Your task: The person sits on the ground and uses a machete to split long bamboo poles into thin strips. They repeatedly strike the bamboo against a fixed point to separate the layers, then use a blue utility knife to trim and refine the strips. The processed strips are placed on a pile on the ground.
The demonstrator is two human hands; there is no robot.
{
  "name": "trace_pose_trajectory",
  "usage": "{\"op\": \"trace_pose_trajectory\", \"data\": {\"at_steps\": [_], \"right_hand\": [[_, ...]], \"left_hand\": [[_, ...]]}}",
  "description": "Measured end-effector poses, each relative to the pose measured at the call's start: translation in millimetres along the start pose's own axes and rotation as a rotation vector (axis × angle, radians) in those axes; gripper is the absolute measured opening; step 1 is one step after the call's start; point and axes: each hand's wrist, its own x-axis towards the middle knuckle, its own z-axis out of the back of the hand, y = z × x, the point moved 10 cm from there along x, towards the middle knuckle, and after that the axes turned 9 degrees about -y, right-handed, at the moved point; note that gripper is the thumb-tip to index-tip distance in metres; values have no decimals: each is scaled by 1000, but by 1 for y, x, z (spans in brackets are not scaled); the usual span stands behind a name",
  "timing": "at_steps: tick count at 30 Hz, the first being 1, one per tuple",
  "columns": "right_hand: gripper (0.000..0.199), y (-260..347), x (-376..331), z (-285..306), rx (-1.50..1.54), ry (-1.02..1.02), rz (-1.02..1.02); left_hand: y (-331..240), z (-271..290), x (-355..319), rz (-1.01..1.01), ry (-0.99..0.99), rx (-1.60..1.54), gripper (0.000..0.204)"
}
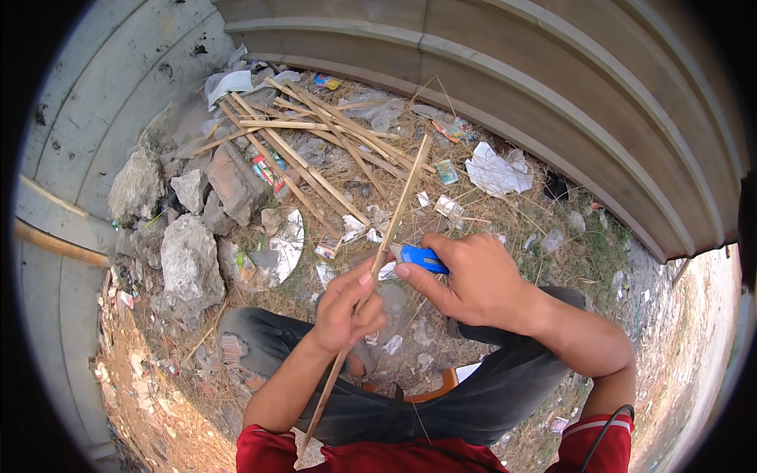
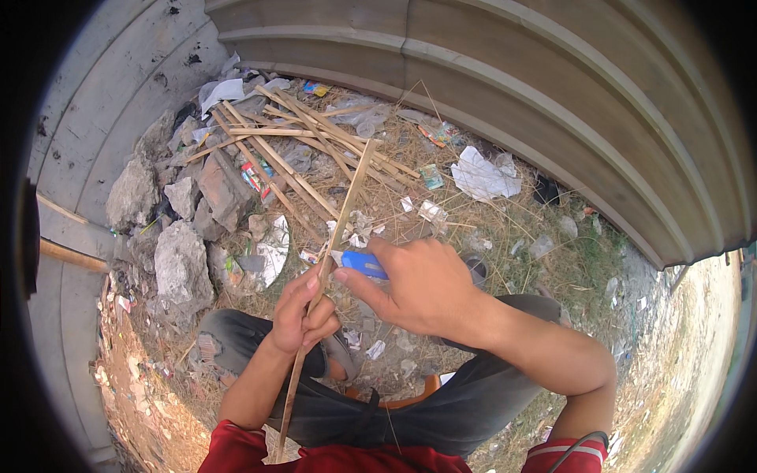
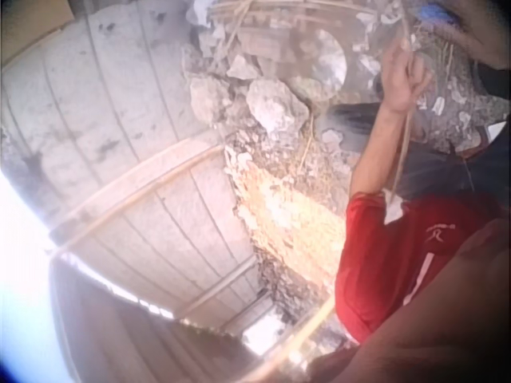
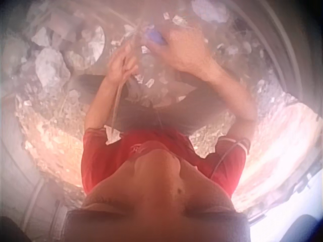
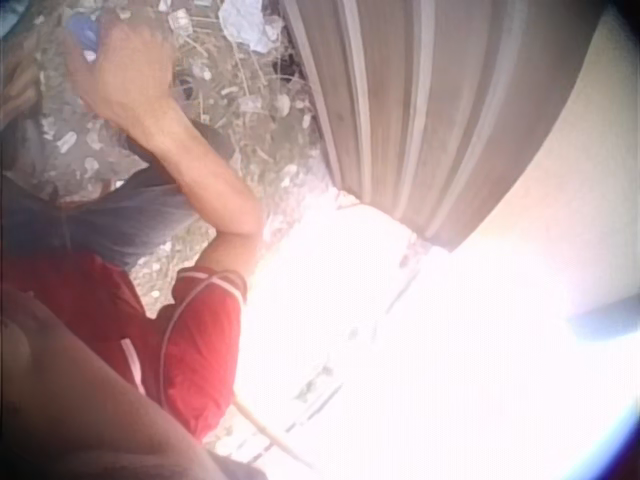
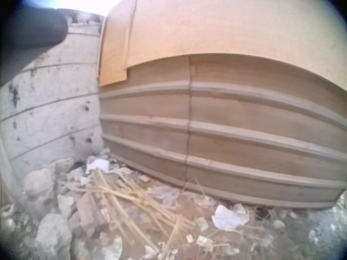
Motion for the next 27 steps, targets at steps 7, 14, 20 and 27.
{"op": "trace_pose_trajectory", "data": {"at_steps": [7,14,20,27], "right_hand": [[50,4,7,-9,-183,33,71],[48,12,7,-2,-135,-70,167],[50,8,3,-6,-103,-26,100],[55,-15,23,16,-145,-135,-6]], "left_hand": [[-2,5,-2,-5,-50,43,48],[-8,-4,-2,-34,-24,0,44],[-4,0,-5,-35,-11,51,46],[0,-6,0,-24,-27,104,50]]}}
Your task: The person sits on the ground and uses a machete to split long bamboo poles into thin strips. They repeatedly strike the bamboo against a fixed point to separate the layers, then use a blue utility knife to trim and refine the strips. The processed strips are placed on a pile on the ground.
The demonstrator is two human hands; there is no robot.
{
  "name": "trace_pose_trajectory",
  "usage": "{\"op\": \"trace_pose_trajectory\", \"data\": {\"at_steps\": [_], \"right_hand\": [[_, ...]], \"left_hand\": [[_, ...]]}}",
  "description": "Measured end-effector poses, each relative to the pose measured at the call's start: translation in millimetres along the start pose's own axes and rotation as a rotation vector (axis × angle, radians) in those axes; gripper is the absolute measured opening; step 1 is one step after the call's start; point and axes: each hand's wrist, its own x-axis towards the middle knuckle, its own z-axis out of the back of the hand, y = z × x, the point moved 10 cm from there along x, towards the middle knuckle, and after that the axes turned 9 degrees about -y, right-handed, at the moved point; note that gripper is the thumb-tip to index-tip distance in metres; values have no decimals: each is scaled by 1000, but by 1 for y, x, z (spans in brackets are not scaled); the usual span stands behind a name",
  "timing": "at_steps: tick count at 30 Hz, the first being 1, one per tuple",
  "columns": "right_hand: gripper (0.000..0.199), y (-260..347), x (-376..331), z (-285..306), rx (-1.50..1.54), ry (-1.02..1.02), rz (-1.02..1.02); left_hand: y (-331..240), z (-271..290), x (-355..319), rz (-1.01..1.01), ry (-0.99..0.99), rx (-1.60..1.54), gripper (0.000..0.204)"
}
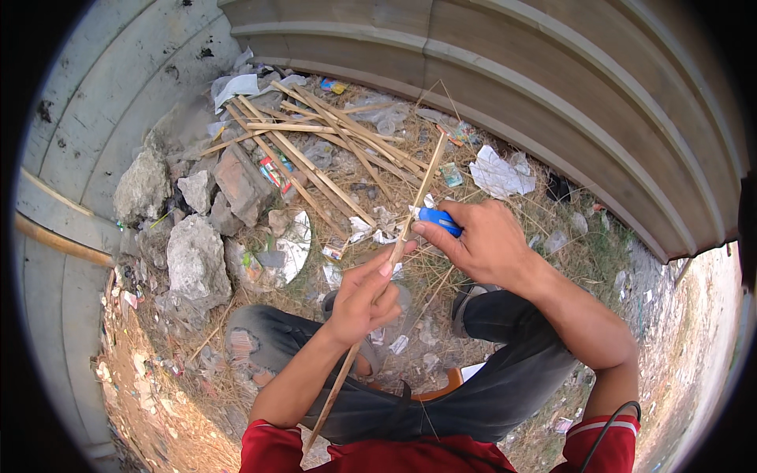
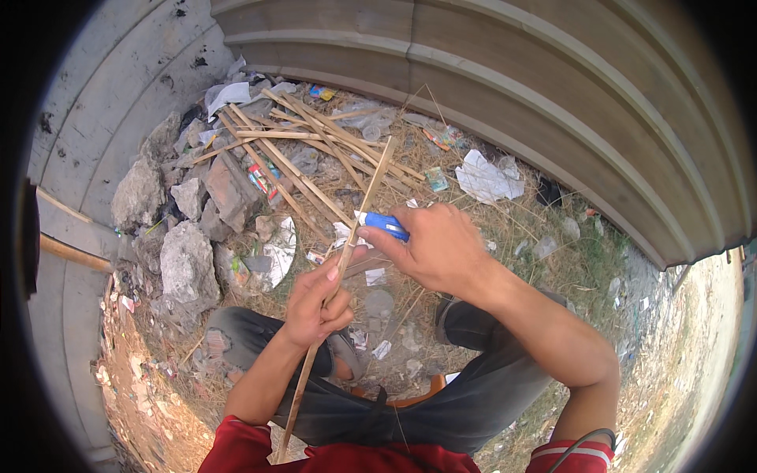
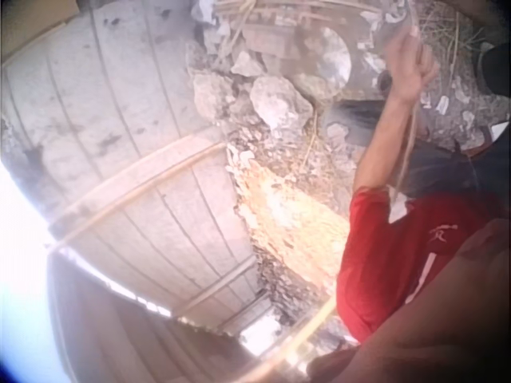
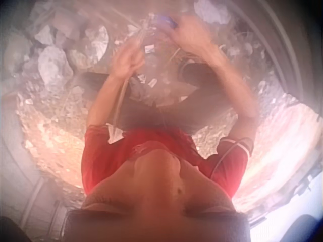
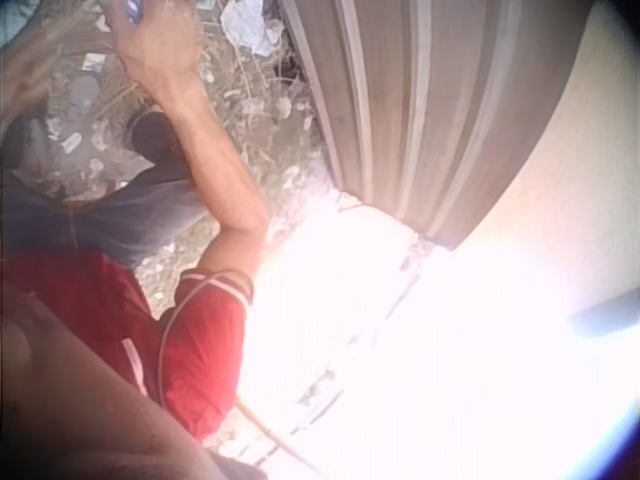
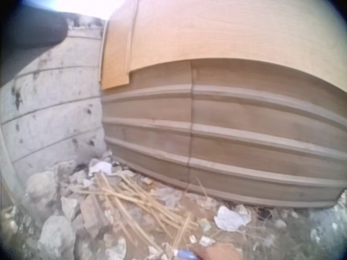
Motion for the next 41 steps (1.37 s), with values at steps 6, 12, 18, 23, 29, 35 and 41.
{"op": "trace_pose_trajectory", "data": {"at_steps": [6,12,18,23,29,35,41], "right_hand": [[63,-87,14,65,142,-315,-268],[57,-17,-8,24,180,-25,-100],[57,9,-31,-21,48,184,-8],[59,-77,12,38,25,-122,-246],[60,-11,-24,2,108,46,-109],[61,-35,-5,4,77,-19,-148],[66,-62,-4,38,92,-227,-56]], "left_hand": [[10,-16,-10,13,139,6,53],[3,-7,-8,48,88,-52,50],[3,2,0,-65,-39,92,48],[18,17,-6,-114,-35,221,49],[7,15,0,-156,-48,201,49],[11,18,-5,-127,-83,279,48],[16,16,-10,-147,-34,291,48]]}}
